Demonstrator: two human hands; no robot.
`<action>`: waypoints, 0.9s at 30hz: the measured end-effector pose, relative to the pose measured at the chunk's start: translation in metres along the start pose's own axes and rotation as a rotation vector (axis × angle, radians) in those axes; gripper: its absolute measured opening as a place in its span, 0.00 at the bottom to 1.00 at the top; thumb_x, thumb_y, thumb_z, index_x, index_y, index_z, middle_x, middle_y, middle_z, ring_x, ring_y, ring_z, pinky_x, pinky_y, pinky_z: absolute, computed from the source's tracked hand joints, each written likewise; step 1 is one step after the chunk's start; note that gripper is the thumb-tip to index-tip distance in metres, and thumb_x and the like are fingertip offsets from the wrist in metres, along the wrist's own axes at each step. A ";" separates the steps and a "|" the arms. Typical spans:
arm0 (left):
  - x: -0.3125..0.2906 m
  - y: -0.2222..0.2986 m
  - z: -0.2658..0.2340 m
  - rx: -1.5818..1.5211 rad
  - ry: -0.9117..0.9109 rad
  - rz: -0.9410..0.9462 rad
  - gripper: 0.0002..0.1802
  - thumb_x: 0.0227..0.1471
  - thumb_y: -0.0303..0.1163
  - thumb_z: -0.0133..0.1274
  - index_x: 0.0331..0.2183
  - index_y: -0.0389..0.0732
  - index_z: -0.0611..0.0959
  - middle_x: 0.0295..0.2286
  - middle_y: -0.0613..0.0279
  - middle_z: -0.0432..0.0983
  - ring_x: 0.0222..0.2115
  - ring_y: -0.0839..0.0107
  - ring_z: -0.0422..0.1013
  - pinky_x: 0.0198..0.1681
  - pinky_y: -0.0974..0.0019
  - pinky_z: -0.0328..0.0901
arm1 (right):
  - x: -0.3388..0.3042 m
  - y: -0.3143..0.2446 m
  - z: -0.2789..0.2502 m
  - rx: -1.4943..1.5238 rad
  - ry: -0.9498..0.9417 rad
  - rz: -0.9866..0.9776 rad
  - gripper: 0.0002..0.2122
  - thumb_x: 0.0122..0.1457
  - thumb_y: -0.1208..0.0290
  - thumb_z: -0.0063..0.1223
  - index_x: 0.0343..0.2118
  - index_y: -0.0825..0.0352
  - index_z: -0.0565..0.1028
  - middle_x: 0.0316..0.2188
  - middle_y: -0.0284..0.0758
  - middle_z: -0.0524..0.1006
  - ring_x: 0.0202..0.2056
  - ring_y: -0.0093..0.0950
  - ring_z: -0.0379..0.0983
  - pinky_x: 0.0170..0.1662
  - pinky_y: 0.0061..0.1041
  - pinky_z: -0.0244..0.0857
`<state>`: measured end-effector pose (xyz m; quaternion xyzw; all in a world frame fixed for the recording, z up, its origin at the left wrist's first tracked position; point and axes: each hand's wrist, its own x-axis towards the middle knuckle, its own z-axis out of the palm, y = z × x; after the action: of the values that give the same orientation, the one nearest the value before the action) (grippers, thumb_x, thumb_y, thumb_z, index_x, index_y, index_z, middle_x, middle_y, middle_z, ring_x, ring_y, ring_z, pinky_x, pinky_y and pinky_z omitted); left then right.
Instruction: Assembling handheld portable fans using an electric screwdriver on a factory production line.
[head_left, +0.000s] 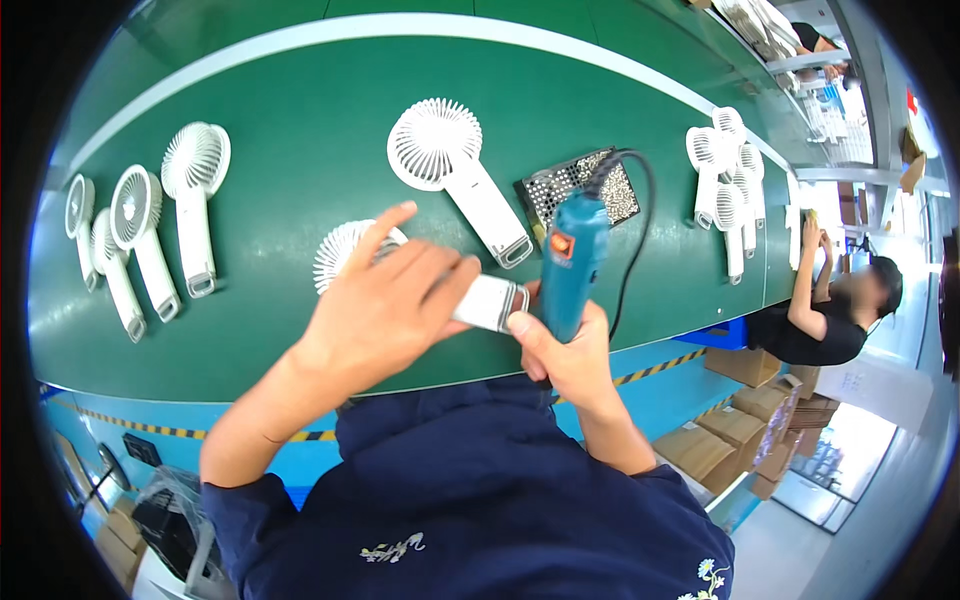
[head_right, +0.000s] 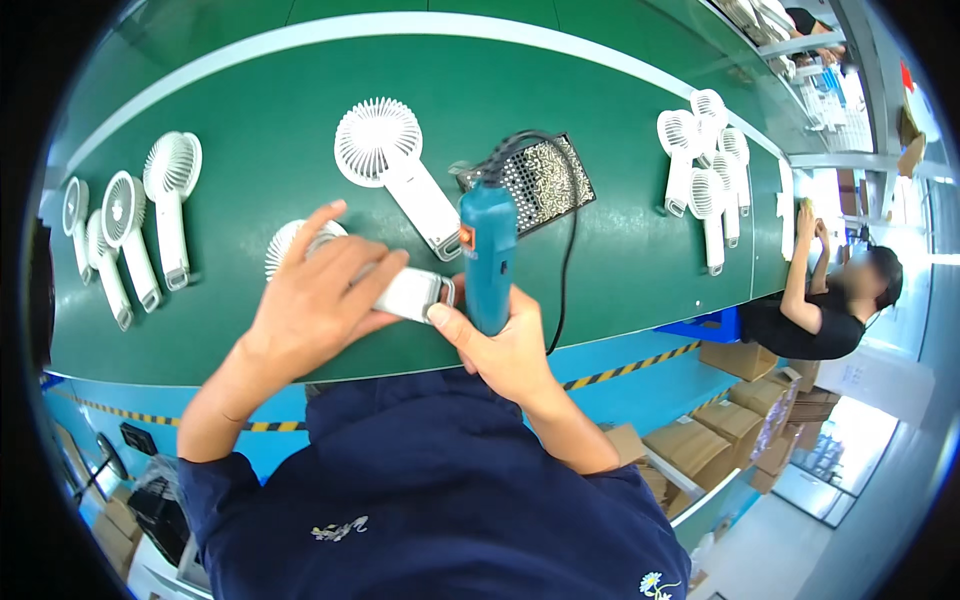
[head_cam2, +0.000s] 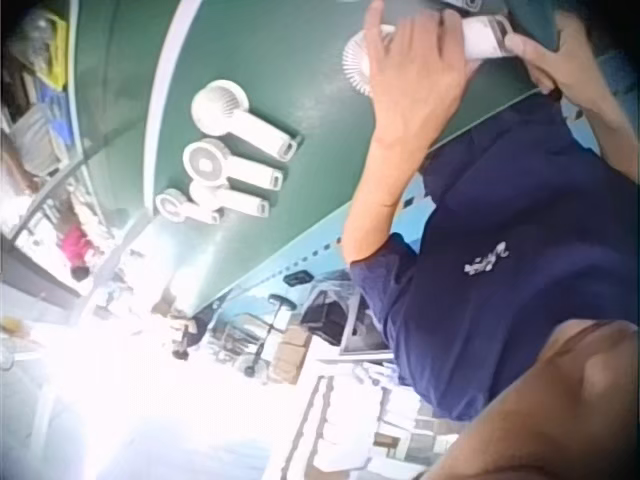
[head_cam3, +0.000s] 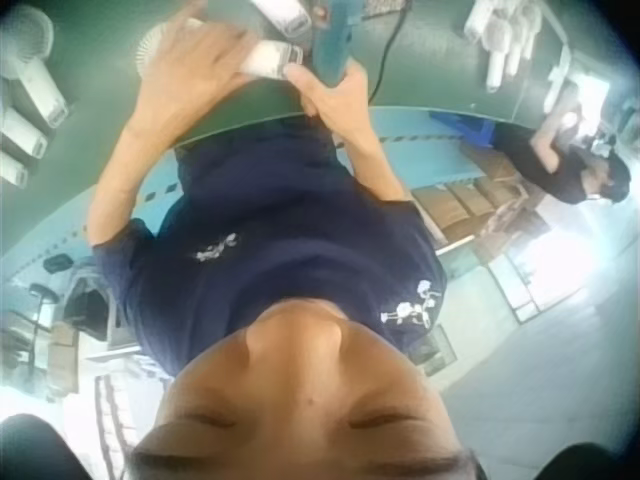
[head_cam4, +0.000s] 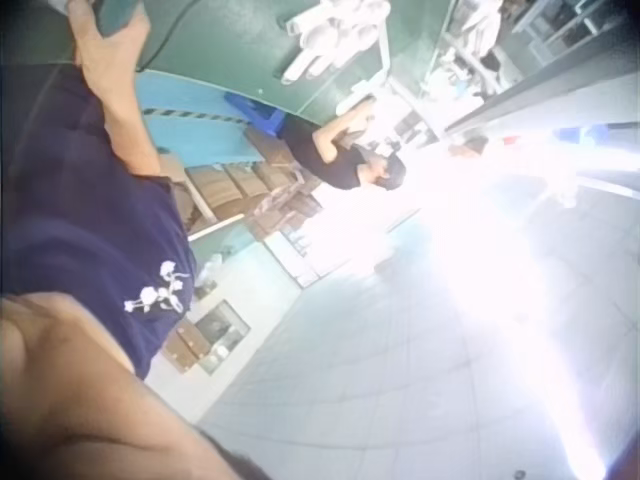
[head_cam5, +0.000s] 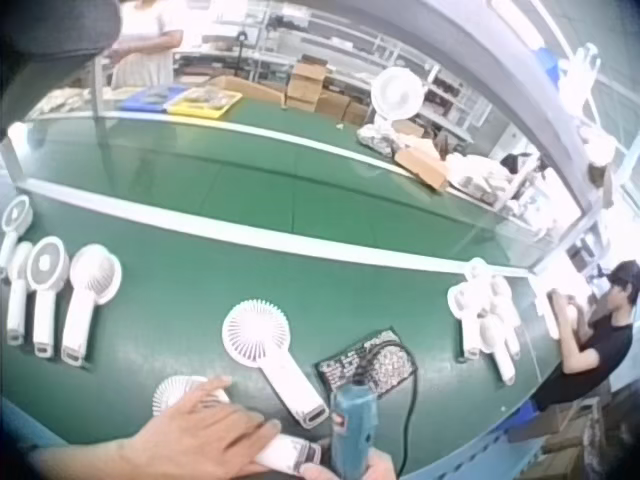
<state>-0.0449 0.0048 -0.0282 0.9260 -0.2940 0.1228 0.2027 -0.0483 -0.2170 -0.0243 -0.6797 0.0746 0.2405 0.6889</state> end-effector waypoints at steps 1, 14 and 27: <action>-0.003 0.002 0.000 -0.039 -0.023 -0.020 0.29 0.36 0.38 0.66 0.43 0.39 0.78 0.33 0.63 0.72 0.37 0.68 0.71 0.61 0.49 0.56 | 0.001 0.005 0.004 0.043 -0.053 0.033 0.10 0.58 0.73 0.60 0.37 0.73 0.72 0.15 0.28 0.69 0.12 0.16 0.61 0.16 0.18 0.56; -0.017 -0.001 0.013 0.163 0.076 0.135 0.13 0.48 0.31 0.50 0.38 0.39 0.79 0.26 0.67 0.67 0.30 0.72 0.69 0.53 0.59 0.61 | -0.011 0.026 -0.002 0.194 -0.015 0.029 0.08 0.58 0.76 0.58 0.32 0.71 0.69 0.15 0.31 0.68 0.12 0.19 0.61 0.16 0.21 0.58; -0.028 -0.006 0.008 0.130 -0.039 0.109 0.17 0.45 0.31 0.53 0.41 0.44 0.78 0.33 0.66 0.72 0.37 0.69 0.72 0.51 0.54 0.64 | -0.011 0.028 0.003 0.039 -0.130 -0.046 0.11 0.62 0.68 0.55 0.39 0.73 0.74 0.19 0.32 0.73 0.13 0.16 0.63 0.16 0.17 0.56</action>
<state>-0.0630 0.0196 -0.0467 0.9220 -0.3392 0.1346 0.1295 -0.0710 -0.2181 -0.0447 -0.6507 0.0189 0.2668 0.7107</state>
